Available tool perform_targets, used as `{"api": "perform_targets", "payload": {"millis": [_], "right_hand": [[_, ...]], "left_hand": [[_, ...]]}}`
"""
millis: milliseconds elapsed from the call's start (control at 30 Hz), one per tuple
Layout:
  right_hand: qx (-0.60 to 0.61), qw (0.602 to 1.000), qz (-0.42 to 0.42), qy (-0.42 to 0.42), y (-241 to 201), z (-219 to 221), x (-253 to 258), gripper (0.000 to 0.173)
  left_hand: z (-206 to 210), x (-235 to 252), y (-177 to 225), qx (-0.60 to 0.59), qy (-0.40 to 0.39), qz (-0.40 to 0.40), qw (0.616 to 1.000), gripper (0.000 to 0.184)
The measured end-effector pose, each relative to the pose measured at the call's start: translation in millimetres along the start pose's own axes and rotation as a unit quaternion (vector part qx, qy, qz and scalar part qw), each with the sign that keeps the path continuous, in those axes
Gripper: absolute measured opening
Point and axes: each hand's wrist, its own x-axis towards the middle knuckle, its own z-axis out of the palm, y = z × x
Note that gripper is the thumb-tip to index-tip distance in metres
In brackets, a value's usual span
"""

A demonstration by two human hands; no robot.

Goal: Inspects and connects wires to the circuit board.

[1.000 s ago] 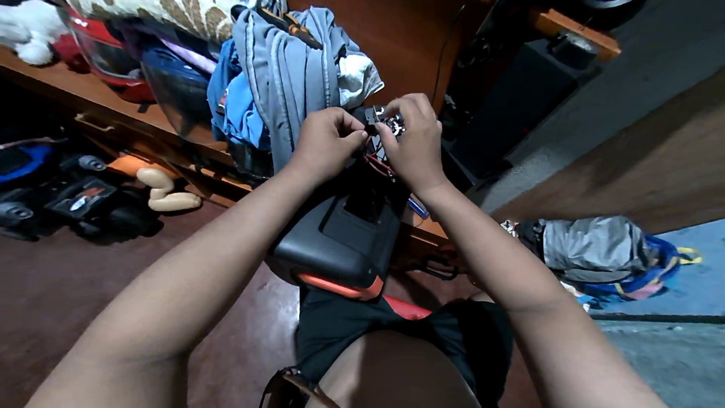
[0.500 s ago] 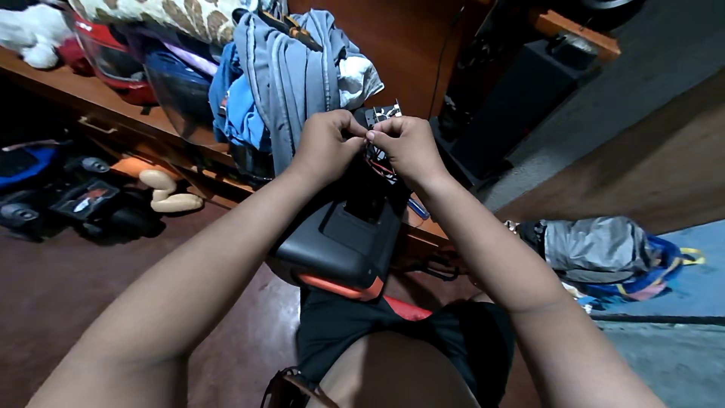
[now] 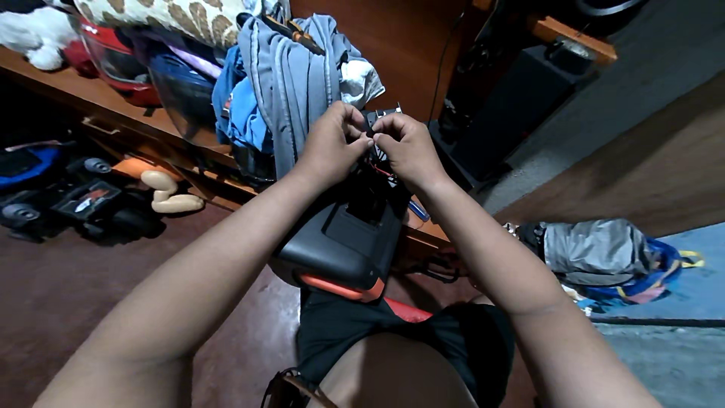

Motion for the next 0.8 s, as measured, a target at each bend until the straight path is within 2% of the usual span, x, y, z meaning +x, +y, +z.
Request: {"api": "perform_targets", "payload": {"millis": [100, 300, 433, 500, 567, 633, 700, 800], "right_hand": [[-0.035, 0.999, -0.015, -0.023, -4, -3, 2, 0.018], [-0.045, 0.998, -0.005, -0.054, -10, -15, 4, 0.02], [-0.072, 0.996, -0.016, -0.042, -11, -18, 7, 0.012], [-0.127, 0.99, -0.035, -0.052, -13, -19, 9, 0.026], [-0.189, 0.978, -0.063, -0.061, -14, -19, 11, 0.032], [-0.221, 0.969, -0.076, -0.081, -17, -19, 12, 0.022], [-0.206, 0.969, -0.091, -0.101, -18, -19, 14, 0.01], [-0.151, 0.975, -0.102, -0.127, -13, -23, 18, 0.008]], "left_hand": [[0, 0, 0, 0.002, -0.003, 0.002, 1.0, 0.037], [-2, 2, -4, -0.007, -0.009, 0.0, 1.0, 0.042], [-1, 2, -4, 0.027, -0.008, 0.025, 0.999, 0.03], [0, 1, -4, 0.028, -0.001, 0.036, 0.999, 0.028], [1, 0, -2, 0.024, 0.001, 0.033, 0.999, 0.038], [1, -1, -2, 0.016, 0.004, 0.025, 1.0, 0.049], [0, 0, -2, 0.007, 0.002, 0.022, 1.0, 0.05], [-1, 1, -5, 0.017, -0.019, 0.041, 0.999, 0.031]]}}
